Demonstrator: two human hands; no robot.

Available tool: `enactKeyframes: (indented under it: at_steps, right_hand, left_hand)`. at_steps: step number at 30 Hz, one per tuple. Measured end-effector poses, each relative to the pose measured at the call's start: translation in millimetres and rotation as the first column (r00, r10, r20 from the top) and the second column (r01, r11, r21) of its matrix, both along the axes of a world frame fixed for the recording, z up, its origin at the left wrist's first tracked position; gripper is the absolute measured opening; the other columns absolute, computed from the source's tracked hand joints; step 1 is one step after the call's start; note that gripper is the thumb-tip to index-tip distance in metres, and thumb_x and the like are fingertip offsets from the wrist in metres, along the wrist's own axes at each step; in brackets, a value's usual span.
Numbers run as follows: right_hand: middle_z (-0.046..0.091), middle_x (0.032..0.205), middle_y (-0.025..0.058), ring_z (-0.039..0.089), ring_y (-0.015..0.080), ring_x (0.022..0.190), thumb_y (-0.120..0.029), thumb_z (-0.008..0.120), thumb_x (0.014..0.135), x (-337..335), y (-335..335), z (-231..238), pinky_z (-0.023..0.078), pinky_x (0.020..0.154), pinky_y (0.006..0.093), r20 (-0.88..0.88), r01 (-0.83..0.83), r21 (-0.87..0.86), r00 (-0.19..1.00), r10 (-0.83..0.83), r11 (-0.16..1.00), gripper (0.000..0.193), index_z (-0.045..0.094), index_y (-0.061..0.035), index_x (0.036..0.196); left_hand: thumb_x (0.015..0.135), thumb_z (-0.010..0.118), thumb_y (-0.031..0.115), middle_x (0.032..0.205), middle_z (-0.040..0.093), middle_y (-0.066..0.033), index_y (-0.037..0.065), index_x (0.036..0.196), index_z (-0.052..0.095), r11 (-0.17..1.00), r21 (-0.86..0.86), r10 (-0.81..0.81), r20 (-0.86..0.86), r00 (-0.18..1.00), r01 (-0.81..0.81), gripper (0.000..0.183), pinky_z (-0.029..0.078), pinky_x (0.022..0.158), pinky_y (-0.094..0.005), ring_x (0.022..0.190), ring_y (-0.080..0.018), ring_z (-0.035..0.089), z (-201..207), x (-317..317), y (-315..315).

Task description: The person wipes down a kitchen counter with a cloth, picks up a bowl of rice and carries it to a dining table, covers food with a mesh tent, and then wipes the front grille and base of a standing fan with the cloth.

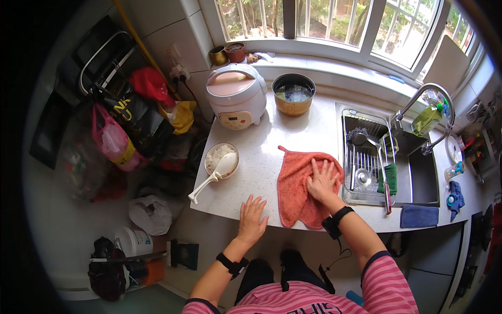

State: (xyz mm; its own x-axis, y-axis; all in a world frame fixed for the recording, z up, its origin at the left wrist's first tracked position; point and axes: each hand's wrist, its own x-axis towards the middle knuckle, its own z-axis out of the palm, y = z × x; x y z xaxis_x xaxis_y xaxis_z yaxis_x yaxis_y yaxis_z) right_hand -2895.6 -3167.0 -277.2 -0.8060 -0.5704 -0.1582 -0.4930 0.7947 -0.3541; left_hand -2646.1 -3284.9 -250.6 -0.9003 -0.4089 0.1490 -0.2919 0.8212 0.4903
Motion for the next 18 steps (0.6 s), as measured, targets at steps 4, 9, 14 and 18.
enactKeyframes:
  at_steps: [4, 9, 14, 18]
  right_hand:
    - [0.018, 0.152, 0.0244, 0.003, 0.0439, 0.142, -0.037, 0.045, 0.085, 25.7, -49.2, -12.2, -0.002, 0.107, 0.0666, -0.093, -0.193, -0.101, 0.978, 0.184, 0.976, 0.062, 0.034, -0.0229, 0.144]
    - [0.02, 0.152, 0.0226, 0.006, 0.0414, 0.142, -0.05, 0.046, 0.086, 84.5, -93.8, -1.8, 0.001, 0.109, 0.0651, -0.057, -0.354, -0.147, 0.935, 0.349, 0.924, 0.068, 0.037, -0.0127, 0.143]
    - [0.027, 0.15, 0.0189, 0.014, 0.0357, 0.142, -0.039, 0.058, 0.08, 99.7, -41.4, -17.7, 0.011, 0.11, 0.061, -0.203, -0.537, -0.165, 0.839, 0.504, 0.827, 0.067, 0.042, -0.0087, 0.138]
    - [0.032, 0.148, 0.0149, 0.024, 0.0298, 0.141, -0.02, 0.065, 0.074, 81.7, 48.8, -10.1, 0.017, 0.111, 0.0551, -0.182, -0.581, -0.222, 0.814, 0.552, 0.783, 0.065, 0.046, -0.0069, 0.134]
  left_hand:
    - [0.079, 0.063, 0.008, 0.132, 0.048, -0.0126, 0.005, 0.122, 0.055, 0.997, 0.018, 0.076, -0.107, 0.991, -0.074, 0.044, 0.025, 0.109, -0.0508, 0.133, -0.0341, 0.034, 8.2, 13.6, -12.3]
    - [0.079, 0.058, 0.0, 0.128, 0.052, -0.0149, 0.004, 0.12, 0.056, 0.995, 0.041, 0.095, -0.19, 0.977, -0.089, 0.041, 0.031, 0.107, -0.043, 0.128, -0.0361, 0.039, 24.3, 18.1, -31.4]
    - [0.083, 0.057, 0.0, 0.129, 0.051, -0.0148, 0.003, 0.122, 0.055, 0.997, 0.073, 0.039, -0.213, 0.976, -0.024, 0.039, 0.031, 0.107, -0.0431, 0.129, -0.0358, 0.039, 30.6, 4.1, -37.9]
    - [0.082, 0.058, 0.002, 0.129, 0.051, -0.0152, 0.003, 0.121, 0.054, 0.991, 0.104, -0.057, -0.208, 0.977, 0.08, 0.04, 0.031, 0.107, -0.0443, 0.129, -0.037, 0.038, 35.3, -16.5, -23.3]
